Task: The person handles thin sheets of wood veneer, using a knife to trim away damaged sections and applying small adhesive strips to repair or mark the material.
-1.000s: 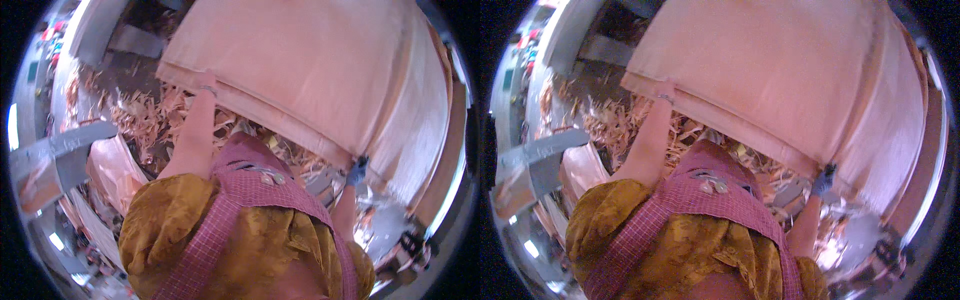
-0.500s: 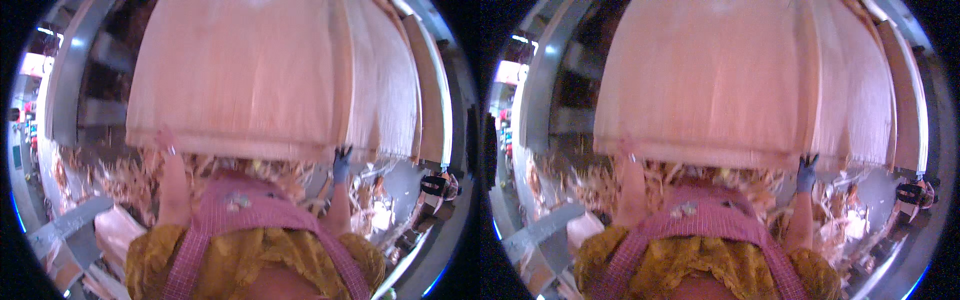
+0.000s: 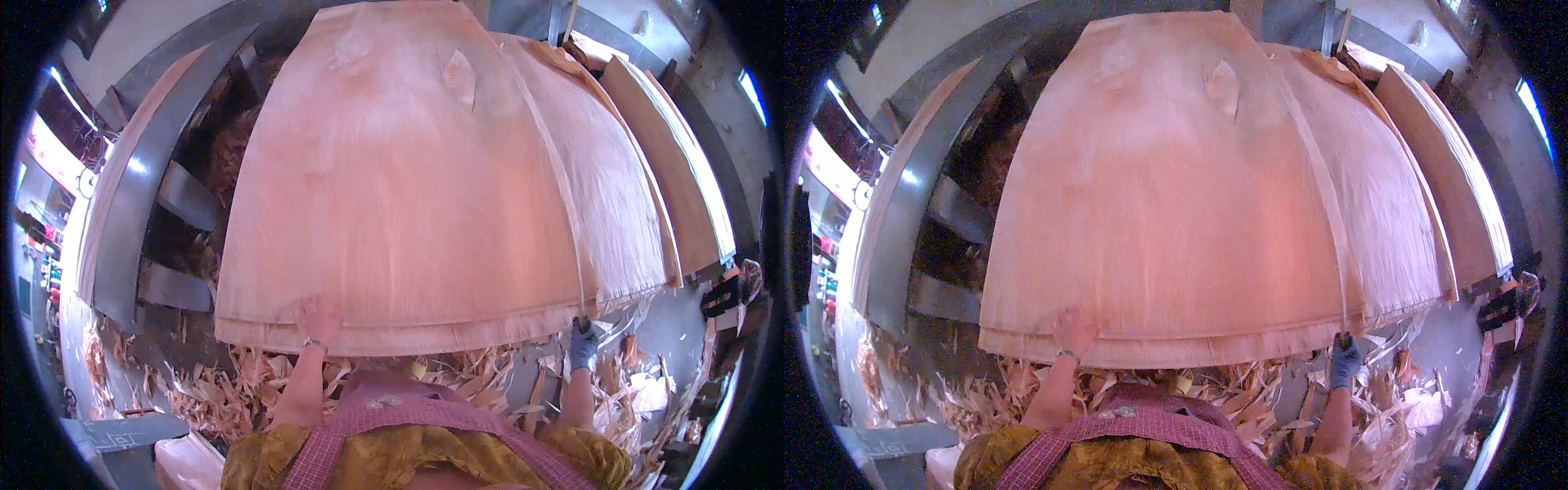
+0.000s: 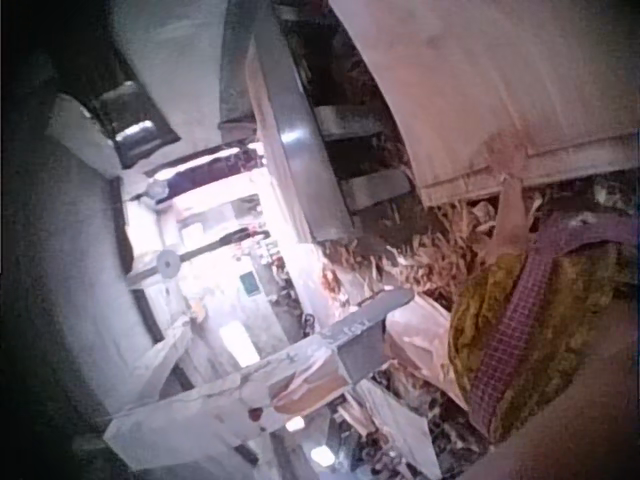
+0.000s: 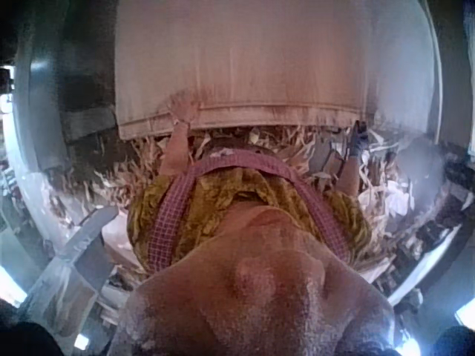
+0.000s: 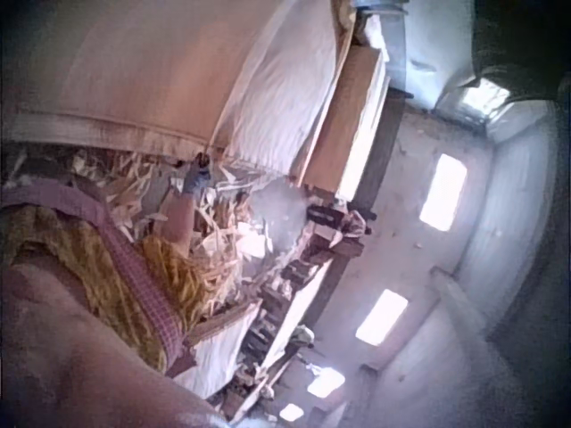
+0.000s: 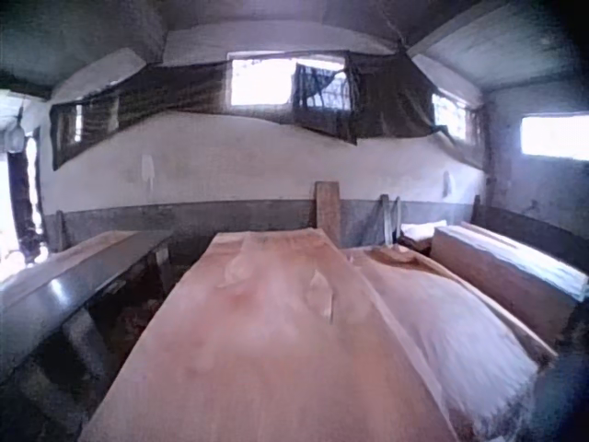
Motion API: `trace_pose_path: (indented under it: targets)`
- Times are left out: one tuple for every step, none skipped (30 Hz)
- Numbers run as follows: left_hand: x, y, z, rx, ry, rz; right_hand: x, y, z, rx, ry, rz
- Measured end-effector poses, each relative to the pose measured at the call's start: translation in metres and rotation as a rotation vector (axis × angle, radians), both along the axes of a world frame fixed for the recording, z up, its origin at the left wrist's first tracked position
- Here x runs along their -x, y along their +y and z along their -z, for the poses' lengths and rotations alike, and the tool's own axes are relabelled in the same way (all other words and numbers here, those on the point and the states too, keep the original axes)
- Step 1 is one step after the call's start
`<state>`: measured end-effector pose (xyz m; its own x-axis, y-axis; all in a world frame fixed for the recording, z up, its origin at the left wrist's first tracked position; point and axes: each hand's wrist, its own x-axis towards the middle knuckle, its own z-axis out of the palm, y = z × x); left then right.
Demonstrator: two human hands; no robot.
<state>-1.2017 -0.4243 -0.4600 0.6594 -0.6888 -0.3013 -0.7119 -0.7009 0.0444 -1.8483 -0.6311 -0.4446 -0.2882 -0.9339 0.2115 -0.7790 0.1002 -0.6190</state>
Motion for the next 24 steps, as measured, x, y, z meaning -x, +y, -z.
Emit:
trace_pose_path:
  targets:
    - [-0.003, 0.004, 0.002, -0.025, -0.007, -0.001, 0.014, -0.006, -0.007, -0.009, 0.024, 0.002]
    - [-0.003, 0.003, -0.001, -0.014, 0.001, -0.017, 0.029, -0.018, -0.013, -0.117, 0.103, 0.024]
    - [-0.002, 0.003, -0.003, -0.003, 0.015, -0.035, 0.05, -0.025, -0.017, -0.047, 0.086, -0.038]
    - [0.007, -0.011, 0.004, 0.03, 0.072, -0.019, 0.111, -0.032, -0.019, 0.031, 0.125, -0.113]
    - [0.006, -0.011, 0.004, 0.011, 0.08, -0.023, 0.126, -0.043, -0.026, 0.001, 0.32, 0.047]
    - [0.005, -0.014, 0.008, 0.004, 0.103, -0.023, 0.15, -0.057, -0.046, -0.077, 0.465, 0.069]
    - [0.006, -0.019, 0.018, -0.018, 0.137, -0.016, 0.175, -0.067, -0.068, -0.169, 0.624, 0.093]
    - [-0.008, 0.008, 0.005, -0.063, 0.054, -0.068, 0.114, -0.089, -0.068, -0.169, 0.455, 0.048]
    - [-0.008, 0.007, 0.012, -0.052, 0.063, -0.047, 0.123, -0.101, -0.091, -0.113, 0.36, 0.033]
    - [-0.008, 0.003, 0.018, -0.044, 0.068, -0.022, 0.128, -0.111, -0.108, -0.024, 0.5, 0.033]
    - [-0.004, -0.005, 0.016, -0.061, 0.088, -0.015, 0.135, -0.12, -0.127, 0.068, 0.65, 0.049]
    - [0.001, -0.011, 0.003, -0.087, 0.09, -0.016, 0.128, -0.131, -0.141, 0.039, 0.607, 0.09]
    - [-0.002, 0.0, -0.013, -0.135, 0.064, -0.064, 0.079, -0.147, -0.159, -0.072, 0.541, 0.049]
    - [0.001, -0.011, -0.01, -0.107, 0.075, -0.035, 0.099, -0.154, -0.172, 0.107, 0.586, 0.012]
    - [0.003, -0.011, -0.006, -0.099, 0.075, -0.032, 0.093, -0.165, -0.182, 0.183, 0.591, -0.005]
    - [0.003, -0.01, -0.004, -0.092, 0.074, -0.03, 0.086, -0.176, -0.191, 0.153, 0.619, 0.008]
    - [0.002, -0.008, -0.007, -0.093, 0.087, -0.02, 0.072, -0.186, -0.198, 0.121, 0.644, 0.014]
    - [0.004, -0.008, -0.009, -0.091, 0.107, -0.003, 0.062, -0.191, -0.2, 0.151, 0.643, -0.015]
    - [0.004, -0.007, -0.009, -0.09, 0.127, 0.013, 0.047, -0.197, -0.197, 0.18, 0.642, -0.044]
    - [0.004, -0.007, -0.007, -0.104, 0.123, 0.006, 0.03, -0.202, -0.191, 0.192, 0.69, 0.001]
    - [0.001, -0.007, -0.003, -0.117, 0.115, -0.004, 0.013, -0.208, -0.185, 0.058, 0.571, -0.003]
    - [0.0, -0.011, 0.003, -0.123, 0.114, -0.006, -0.001, -0.214, -0.175, 0.072, 0.526, -0.013]
    - [0.001, -0.012, 0.01, -0.074, 0.102, -0.023, -0.018, -0.221, -0.168, -0.007, 0.528, 0.034]
    - [0.001, -0.006, 0.016, -0.033, 0.08, -0.054, -0.046, -0.227, -0.16, 0.023, 0.516, 0.018]
